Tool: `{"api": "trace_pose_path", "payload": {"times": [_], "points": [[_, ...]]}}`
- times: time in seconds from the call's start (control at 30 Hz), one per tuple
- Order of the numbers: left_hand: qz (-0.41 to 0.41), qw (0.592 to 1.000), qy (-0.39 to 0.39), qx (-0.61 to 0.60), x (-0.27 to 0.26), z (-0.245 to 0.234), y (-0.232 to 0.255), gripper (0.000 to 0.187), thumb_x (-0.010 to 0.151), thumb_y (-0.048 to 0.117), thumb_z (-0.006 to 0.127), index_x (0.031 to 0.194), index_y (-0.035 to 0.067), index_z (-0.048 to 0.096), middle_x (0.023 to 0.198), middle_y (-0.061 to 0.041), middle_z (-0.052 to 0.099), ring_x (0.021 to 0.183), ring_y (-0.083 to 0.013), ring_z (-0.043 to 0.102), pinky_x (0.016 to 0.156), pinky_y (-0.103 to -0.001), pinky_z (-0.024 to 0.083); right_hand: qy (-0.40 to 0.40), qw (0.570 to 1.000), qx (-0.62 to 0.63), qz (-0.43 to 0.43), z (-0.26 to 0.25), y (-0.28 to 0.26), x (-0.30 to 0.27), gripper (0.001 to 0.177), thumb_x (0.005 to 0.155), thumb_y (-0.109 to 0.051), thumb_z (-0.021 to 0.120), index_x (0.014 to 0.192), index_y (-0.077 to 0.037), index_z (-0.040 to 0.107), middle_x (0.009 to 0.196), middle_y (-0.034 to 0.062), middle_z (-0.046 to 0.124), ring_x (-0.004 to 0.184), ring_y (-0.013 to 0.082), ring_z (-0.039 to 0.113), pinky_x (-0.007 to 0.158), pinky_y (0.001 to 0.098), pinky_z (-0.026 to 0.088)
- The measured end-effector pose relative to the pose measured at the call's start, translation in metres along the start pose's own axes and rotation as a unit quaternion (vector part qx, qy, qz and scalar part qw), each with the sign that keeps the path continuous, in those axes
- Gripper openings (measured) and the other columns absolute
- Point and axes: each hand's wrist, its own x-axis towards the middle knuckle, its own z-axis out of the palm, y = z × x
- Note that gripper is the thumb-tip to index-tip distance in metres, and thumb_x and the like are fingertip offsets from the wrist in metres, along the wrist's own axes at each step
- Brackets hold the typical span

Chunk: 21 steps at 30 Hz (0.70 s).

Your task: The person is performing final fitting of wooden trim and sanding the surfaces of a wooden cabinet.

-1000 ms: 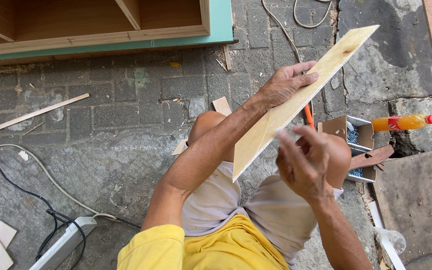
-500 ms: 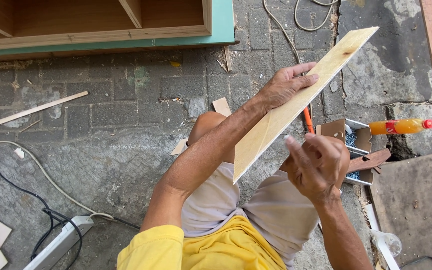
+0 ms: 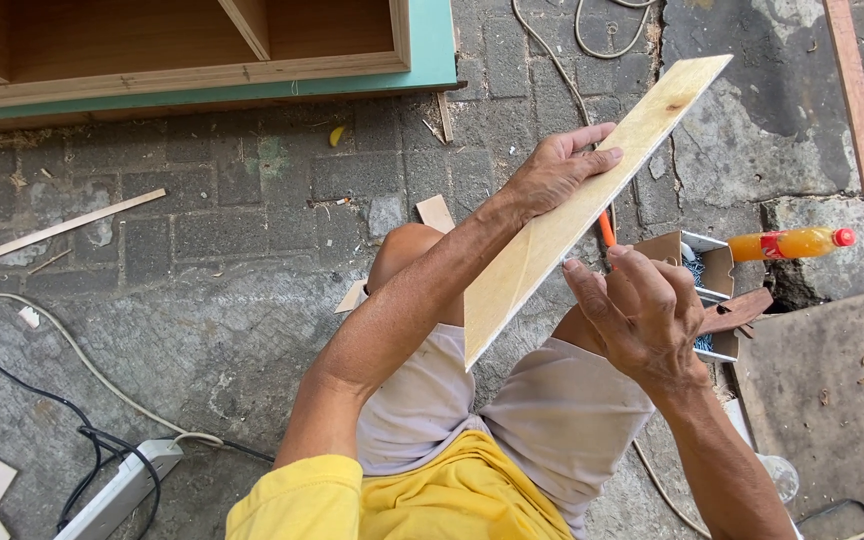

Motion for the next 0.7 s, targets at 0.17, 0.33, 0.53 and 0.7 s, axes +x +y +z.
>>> {"api": "trace_pose_path", "payload": {"times": [0.17,0.33,0.53,0.7], "points": [[0.000,1.000,-0.003,0.009,0.005,-0.003,-0.003,0.063,0.088,0.009,0.080,0.145,0.001,0.053,0.104,-0.023,0.075,0.077,-0.0298,0.078,0.066,-0.035,0.069,0.001,1.000,0.020,0.016,0.001,0.008,-0.002,0.039,0.094,-0.008,0.065,0.129,-0.018,0.078,0.133,0.0216,0.053,0.097,0.0307,0.057,0.079,0.0416,0.051],[-0.003,1.000,-0.007,0.006,0.009,-0.005,-0.006,0.062,0.089,0.009,0.080,0.145,0.002,0.054,0.104,-0.023,0.075,0.076,-0.0287,0.078,0.066,-0.033,0.069,-0.006,0.999,0.046,-0.003,0.025,0.011,-0.030,0.044,0.092,-0.010,0.064,0.133,-0.022,0.075,0.137,0.0208,0.050,0.109,0.0305,0.059,0.086,0.0394,0.051],[-0.004,1.000,0.003,-0.013,-0.011,0.008,0.006,0.065,0.088,0.007,0.079,0.147,0.003,0.052,0.103,-0.023,0.074,0.075,-0.0297,0.078,0.064,-0.035,0.068,0.029,0.995,0.065,0.075,0.011,0.008,0.004,0.038,0.097,-0.009,0.066,0.134,-0.007,0.077,0.133,0.0232,0.054,0.087,0.0269,0.054,0.066,0.0367,0.045],[0.007,0.999,-0.004,-0.041,-0.002,0.003,-0.002,0.064,0.088,0.008,0.079,0.146,0.003,0.053,0.092,-0.027,0.074,0.067,-0.0306,0.076,0.057,-0.036,0.065,0.001,0.993,0.088,0.076,0.025,0.027,-0.018,0.041,0.097,-0.004,0.069,0.137,-0.001,0.075,0.137,0.0284,0.054,0.087,0.0330,0.056,0.064,0.0417,0.045]]}}
